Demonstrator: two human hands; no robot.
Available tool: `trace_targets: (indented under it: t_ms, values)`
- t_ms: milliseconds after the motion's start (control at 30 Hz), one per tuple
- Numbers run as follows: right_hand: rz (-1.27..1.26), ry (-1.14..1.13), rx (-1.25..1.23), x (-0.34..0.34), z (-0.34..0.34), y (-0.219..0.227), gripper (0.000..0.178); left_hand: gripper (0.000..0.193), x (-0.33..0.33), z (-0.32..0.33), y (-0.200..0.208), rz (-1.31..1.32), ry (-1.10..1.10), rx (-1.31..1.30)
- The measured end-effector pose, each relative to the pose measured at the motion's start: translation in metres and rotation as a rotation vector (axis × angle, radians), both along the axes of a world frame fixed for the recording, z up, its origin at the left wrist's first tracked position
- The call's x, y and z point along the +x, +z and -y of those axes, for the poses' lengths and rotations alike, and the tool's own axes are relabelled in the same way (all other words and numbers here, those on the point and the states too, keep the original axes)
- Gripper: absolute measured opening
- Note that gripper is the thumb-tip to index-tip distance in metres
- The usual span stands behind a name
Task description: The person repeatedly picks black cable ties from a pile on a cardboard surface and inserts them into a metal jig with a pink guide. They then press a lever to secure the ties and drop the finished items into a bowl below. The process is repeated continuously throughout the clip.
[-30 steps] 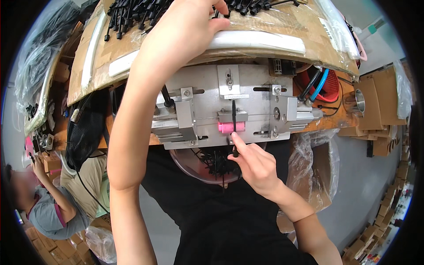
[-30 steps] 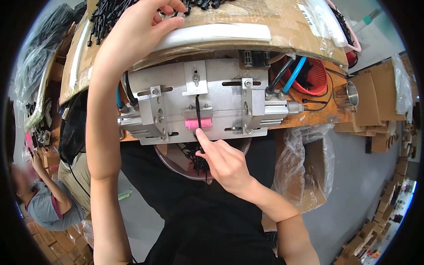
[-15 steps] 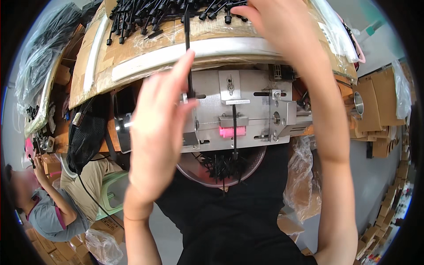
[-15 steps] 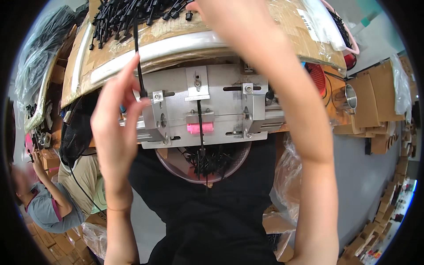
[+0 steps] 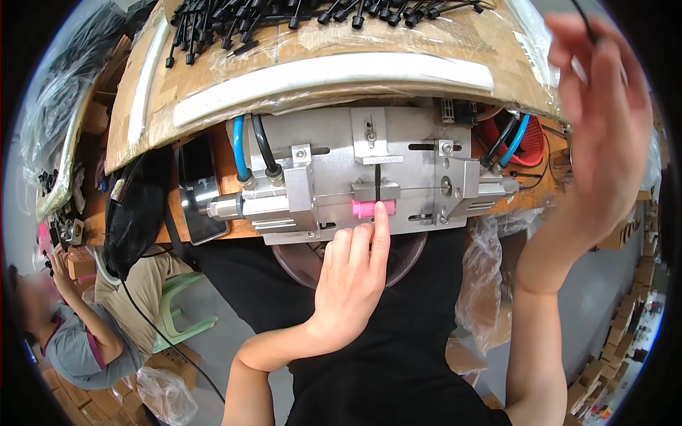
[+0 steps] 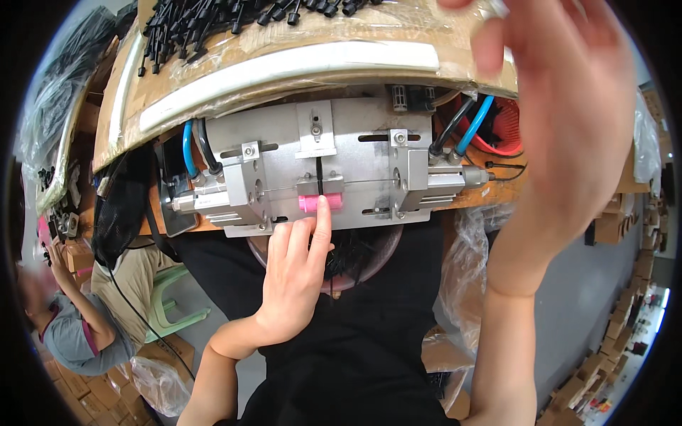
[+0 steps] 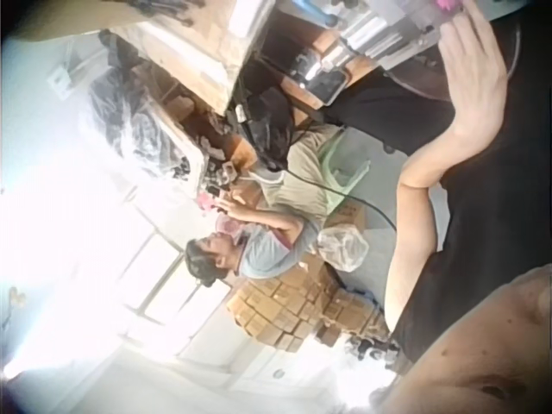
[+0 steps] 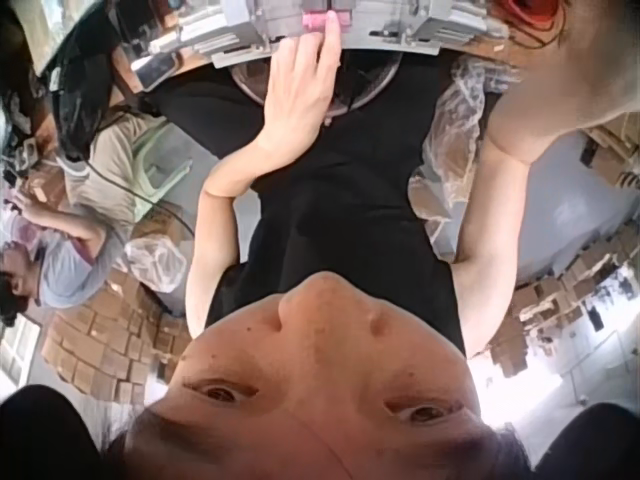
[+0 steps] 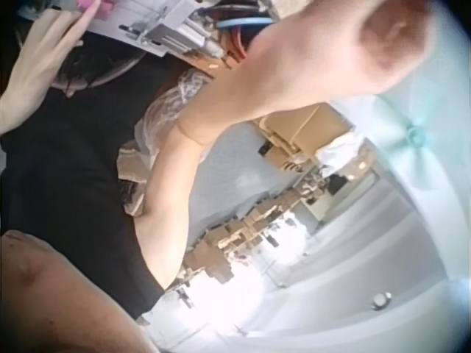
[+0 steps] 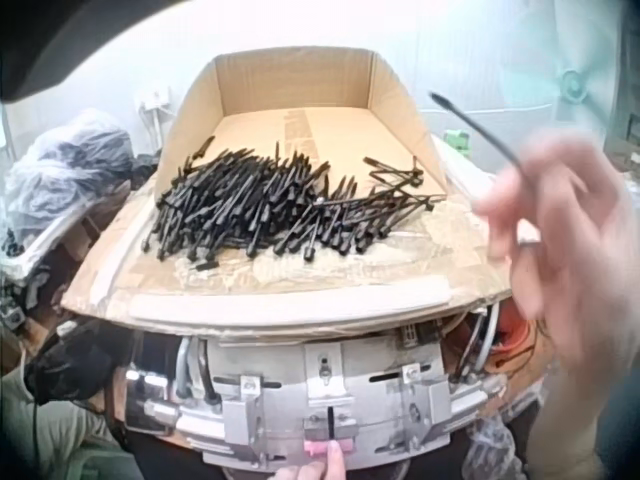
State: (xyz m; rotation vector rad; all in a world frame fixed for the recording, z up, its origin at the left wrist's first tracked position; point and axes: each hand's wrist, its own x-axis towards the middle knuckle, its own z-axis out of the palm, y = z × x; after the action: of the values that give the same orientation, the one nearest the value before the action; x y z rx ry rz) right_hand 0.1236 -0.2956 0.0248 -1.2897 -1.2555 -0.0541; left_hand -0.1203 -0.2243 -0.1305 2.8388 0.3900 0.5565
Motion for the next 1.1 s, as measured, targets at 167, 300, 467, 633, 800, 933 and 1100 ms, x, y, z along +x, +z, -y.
trace_targets:
  t_ms: [167, 300, 467, 633, 800, 933, 1100]
  values:
    - [0.019, -0.064, -0.187, -0.073, 0.039, -0.065, 0.036, 0.068, -0.005, -0.005, 0.009, -0.073, -0.007, 0.016]
    - [0.167, -0.186, -0.267, -0.12, 0.043, -0.13, 0.057, 0.058, 0.022, -0.046, 0.057, 0.11, -0.109, -0.004]
    - [0.215, -0.2, -0.329, -0.141, 0.034, -0.173, 0.06, 0.016, 0.115, -0.132, 0.106, 0.332, -0.104, 0.063]
    - [0.232, -0.179, -0.346, -0.141, 0.023, -0.179, 0.061, 0.02, 0.141, -0.161, 0.125, -0.053, -0.149, -0.032]
    - [0.305, -0.094, -0.521, -0.123, 0.031, -0.134, 0.061, 0.015, 0.094, -0.176, 0.12, 0.138, -0.338, 0.047]
    - [0.645, -0.298, -0.186, -0.048, -0.032, -0.074, 0.025, 0.017, 0.045, -0.162, 0.116, 0.172, -0.206, -0.034]
    - [0.894, -0.359, -0.465, 0.055, -0.135, -0.026, 0.018, 0.065, 0.014, -0.091, 0.083, 0.305, -0.032, -0.103]
